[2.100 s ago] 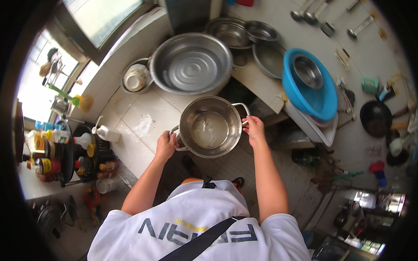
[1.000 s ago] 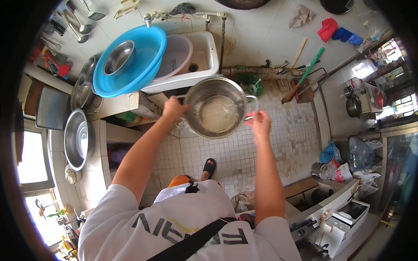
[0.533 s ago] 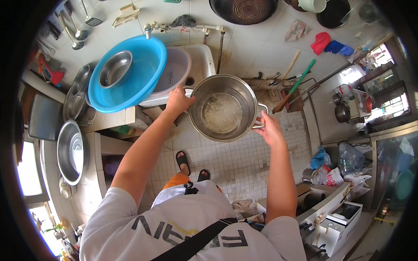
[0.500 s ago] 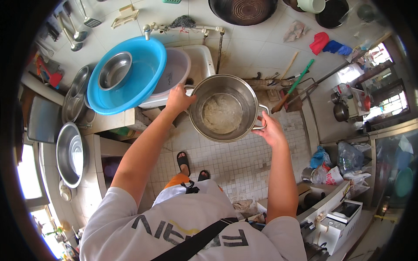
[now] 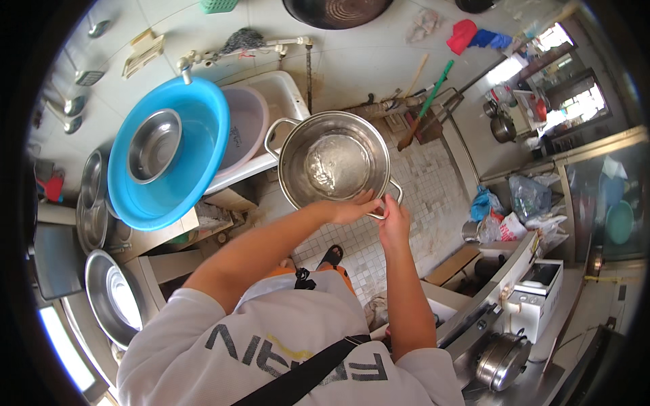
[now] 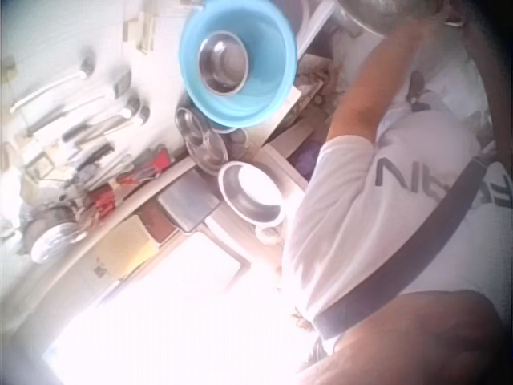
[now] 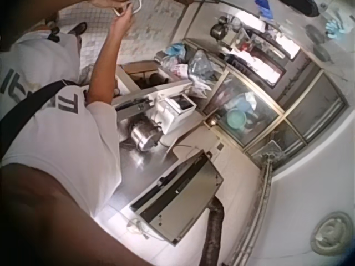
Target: The person scrubs the inside of a pot with a sponge, pours the liquid into a toilet, wipes the kitchen counter with a cloth, and then hand-washes several items in a sink.
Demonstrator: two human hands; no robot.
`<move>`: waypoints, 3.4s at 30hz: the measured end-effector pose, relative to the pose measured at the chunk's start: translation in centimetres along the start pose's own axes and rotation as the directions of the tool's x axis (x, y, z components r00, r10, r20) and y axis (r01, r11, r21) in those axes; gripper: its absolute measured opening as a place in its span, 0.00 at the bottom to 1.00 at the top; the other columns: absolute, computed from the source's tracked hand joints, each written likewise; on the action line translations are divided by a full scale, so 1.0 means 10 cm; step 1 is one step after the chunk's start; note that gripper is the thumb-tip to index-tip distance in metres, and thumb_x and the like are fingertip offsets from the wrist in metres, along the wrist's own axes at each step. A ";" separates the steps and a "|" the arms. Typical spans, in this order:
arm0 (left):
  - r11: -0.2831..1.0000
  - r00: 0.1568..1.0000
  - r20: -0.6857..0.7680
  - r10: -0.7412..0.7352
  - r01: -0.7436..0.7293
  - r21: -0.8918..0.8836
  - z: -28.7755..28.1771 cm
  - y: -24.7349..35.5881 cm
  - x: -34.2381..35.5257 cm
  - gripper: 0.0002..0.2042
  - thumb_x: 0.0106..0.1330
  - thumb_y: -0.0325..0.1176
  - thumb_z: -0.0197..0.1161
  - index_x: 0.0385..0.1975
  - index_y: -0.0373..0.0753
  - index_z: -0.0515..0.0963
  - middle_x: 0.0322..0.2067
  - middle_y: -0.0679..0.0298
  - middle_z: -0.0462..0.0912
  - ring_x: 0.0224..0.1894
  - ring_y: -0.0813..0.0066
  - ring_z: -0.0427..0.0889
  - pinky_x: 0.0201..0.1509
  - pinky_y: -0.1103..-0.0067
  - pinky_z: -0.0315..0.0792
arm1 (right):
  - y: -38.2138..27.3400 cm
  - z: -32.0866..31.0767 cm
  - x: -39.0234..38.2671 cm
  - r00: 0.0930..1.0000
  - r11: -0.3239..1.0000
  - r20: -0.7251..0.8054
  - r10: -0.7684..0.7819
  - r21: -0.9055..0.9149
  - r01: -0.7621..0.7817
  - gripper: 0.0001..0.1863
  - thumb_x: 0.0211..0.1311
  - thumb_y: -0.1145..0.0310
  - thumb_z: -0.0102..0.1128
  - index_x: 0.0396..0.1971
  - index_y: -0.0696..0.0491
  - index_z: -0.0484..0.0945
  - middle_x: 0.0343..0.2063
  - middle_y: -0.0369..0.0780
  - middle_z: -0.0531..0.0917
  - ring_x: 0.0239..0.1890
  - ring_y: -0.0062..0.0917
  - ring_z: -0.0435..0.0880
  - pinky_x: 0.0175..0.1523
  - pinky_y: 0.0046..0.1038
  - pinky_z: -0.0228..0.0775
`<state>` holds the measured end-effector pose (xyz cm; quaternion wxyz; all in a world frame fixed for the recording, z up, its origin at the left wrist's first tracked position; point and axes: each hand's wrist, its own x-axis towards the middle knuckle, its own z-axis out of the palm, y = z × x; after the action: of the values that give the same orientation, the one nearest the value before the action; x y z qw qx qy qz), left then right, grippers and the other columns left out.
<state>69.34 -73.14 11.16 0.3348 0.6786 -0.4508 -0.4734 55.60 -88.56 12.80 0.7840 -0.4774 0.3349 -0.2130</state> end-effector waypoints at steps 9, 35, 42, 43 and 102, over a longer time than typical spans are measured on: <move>0.661 0.891 -0.061 -0.449 0.377 0.649 -0.88 -0.67 -0.49 0.48 0.86 0.77 0.36 0.93 0.45 0.55 0.92 0.51 0.53 0.93 0.50 0.50 0.95 0.58 0.47 | 0.14 -0.15 0.27 0.995 0.989 -0.010 0.102 -0.104 -0.103 0.23 0.85 0.66 0.64 0.23 0.48 0.69 0.60 0.53 0.90 0.44 0.45 0.97 0.45 0.50 0.95; -0.181 0.636 -0.364 -0.681 -0.628 -0.757 -0.97 -0.24 1.43 0.64 0.69 0.86 0.60 0.92 0.42 0.53 0.89 0.51 0.60 0.87 0.50 0.63 0.91 0.52 0.55 | 0.22 -0.13 -0.04 0.954 0.954 -0.057 0.296 -0.025 -0.297 0.25 0.81 0.69 0.66 0.18 0.49 0.68 0.64 0.53 0.88 0.51 0.43 0.95 0.57 0.50 0.92; 0.355 0.904 -0.244 -0.351 -0.113 -0.928 0.00 -0.09 1.18 0.61 0.74 0.88 0.45 0.94 0.44 0.48 0.88 0.47 0.58 0.83 0.47 0.65 0.83 0.51 0.66 | 0.52 -0.44 0.21 0.937 0.927 -0.012 0.349 -0.145 -0.346 0.23 0.80 0.68 0.67 0.21 0.50 0.70 0.60 0.53 0.90 0.52 0.44 0.95 0.54 0.47 0.92; 0.452 0.968 -0.078 -0.239 0.039 -0.891 0.31 0.01 1.03 0.58 0.76 0.87 0.42 0.94 0.47 0.49 0.85 0.47 0.62 0.80 0.47 0.69 0.82 0.53 0.67 | 0.42 -0.53 0.25 0.952 0.946 -0.072 0.296 -0.113 -0.303 0.22 0.80 0.68 0.66 0.21 0.50 0.71 0.56 0.51 0.91 0.51 0.43 0.95 0.52 0.46 0.91; -0.490 0.934 -0.063 -0.353 -0.242 -0.838 -0.95 -1.12 -0.44 0.21 0.93 0.55 0.52 0.38 0.46 0.70 0.24 0.70 0.69 0.22 0.78 0.69 0.20 0.82 0.59 | -1.33 5.01 0.89 0.689 0.590 0.692 0.217 -0.655 0.472 0.13 0.78 0.54 0.78 0.39 0.48 0.89 0.30 0.25 0.83 0.29 0.10 0.71 0.38 0.21 0.61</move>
<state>81.01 -64.70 5.92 0.7934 0.1418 0.2912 -0.5154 97.99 -70.10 37.84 0.5294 -0.8421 0.0233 0.1004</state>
